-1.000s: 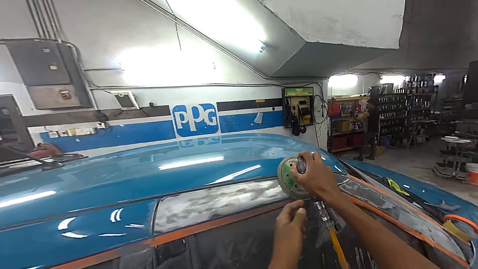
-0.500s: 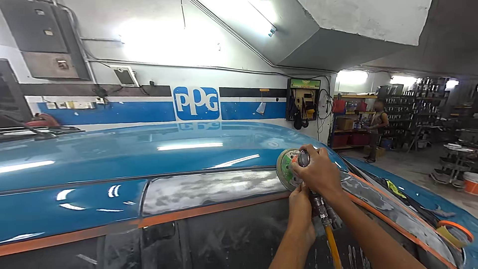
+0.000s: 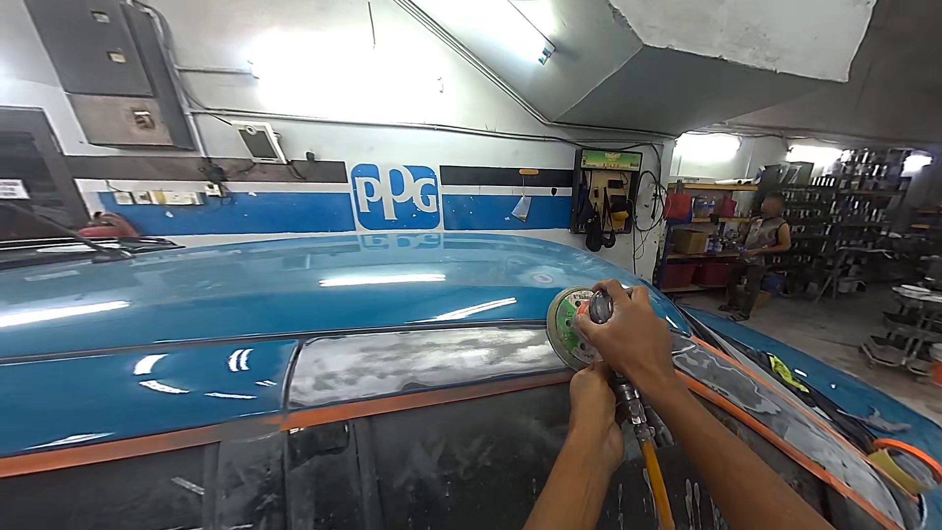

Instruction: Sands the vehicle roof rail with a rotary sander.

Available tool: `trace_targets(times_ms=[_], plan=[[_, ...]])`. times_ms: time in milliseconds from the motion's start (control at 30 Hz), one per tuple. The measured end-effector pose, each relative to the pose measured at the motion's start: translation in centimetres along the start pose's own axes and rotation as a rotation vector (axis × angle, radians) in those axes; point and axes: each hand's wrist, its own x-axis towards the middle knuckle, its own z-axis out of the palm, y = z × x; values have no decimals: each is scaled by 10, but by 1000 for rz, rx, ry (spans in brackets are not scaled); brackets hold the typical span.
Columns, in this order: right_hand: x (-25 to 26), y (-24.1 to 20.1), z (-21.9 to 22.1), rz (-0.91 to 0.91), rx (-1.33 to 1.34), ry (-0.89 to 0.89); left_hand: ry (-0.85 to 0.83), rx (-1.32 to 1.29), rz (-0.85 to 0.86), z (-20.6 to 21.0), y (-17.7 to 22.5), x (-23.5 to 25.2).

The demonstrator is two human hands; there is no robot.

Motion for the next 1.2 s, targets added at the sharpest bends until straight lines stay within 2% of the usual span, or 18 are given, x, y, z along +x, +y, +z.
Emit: trace_targets(times_ms=[167, 267, 400, 467, 567, 667, 1200], plan=[[-6, -6, 5, -68, 35, 31, -14, 66, 48, -7, 6, -7], [0, 1, 4, -89, 40, 22, -96, 246, 92, -22, 23, -21], [13, 27, -3, 7, 38, 26, -161, 372, 206, -61, 47, -27], [9, 31, -4, 43, 38, 24, -177, 385, 153, -67, 40, -18], [-2, 16, -2, 25, 24, -9, -221, 368, 48, -49, 16, -12], [-7, 1, 4, -28, 8, -29, -156, 270, 27, -27, 0, -14], [-7, 10, 0, 20, -21, -38, -101, -2, -73, -11, -12, -7]])
